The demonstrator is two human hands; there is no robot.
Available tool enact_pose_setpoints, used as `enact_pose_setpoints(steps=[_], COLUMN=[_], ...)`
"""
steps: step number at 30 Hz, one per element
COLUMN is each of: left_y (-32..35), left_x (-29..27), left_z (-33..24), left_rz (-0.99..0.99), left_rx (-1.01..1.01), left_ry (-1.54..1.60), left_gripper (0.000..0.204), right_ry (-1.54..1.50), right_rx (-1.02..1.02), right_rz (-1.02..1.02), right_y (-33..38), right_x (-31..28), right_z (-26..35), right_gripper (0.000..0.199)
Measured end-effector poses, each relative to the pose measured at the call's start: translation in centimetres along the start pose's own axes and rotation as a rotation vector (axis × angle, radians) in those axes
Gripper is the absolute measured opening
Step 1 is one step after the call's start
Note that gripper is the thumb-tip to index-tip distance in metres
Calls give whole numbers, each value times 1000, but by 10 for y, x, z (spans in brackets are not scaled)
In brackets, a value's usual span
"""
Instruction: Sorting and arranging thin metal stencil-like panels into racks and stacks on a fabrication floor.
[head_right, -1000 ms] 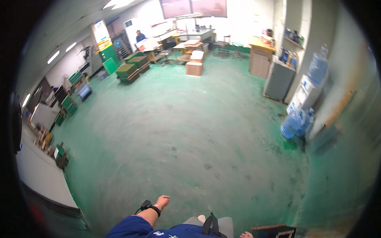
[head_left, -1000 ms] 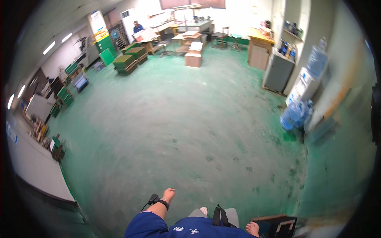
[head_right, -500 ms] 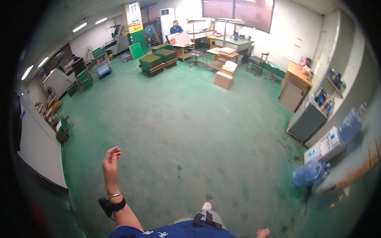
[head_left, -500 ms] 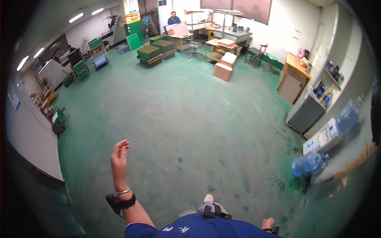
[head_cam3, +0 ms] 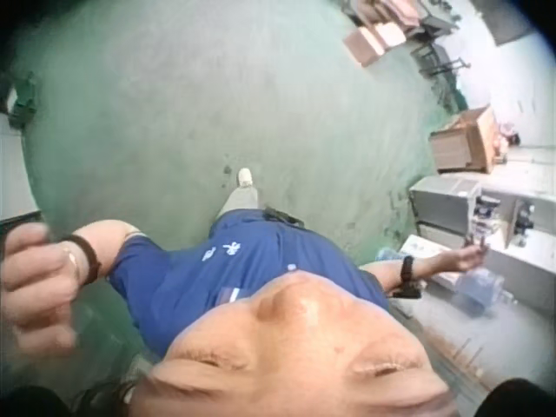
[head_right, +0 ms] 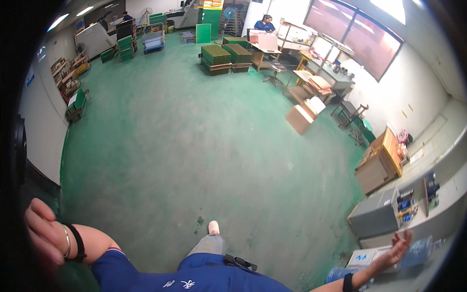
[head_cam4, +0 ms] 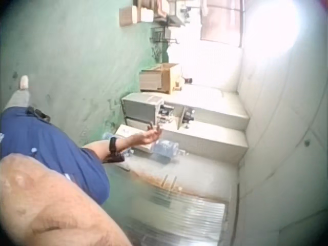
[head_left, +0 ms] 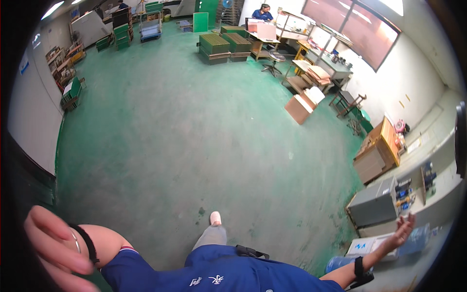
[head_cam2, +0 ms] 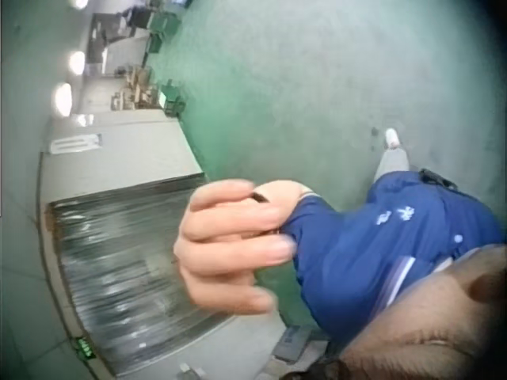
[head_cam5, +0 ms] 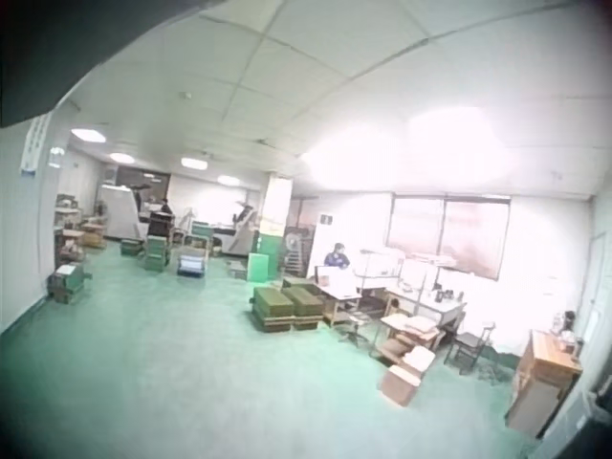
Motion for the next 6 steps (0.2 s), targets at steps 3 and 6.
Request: enact_pose_setpoints(steps=[3, 6], left_y=[-123, -190], left_x=[76, 120], left_z=[44, 103], left_rz=[127, 209], left_rx=[-61, 71], left_ry=[-195, -213], left_gripper=[24, 14], right_ry=[133, 111], right_rx=[-269, -474], right_rz=[2, -19], right_y=[-61, -111], right_x=[63, 68], right_z=[72, 85], right_gripper=[43, 47])
Point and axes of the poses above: each hand's wrist, its own y-axis away from the middle knuckle, its own x-axis out of the palm, z = x × y, the point moved 6 cm from there along -y, towards the middle knuckle, and after that the axes turned 9 degrees about -x, right-handed, at the moved point
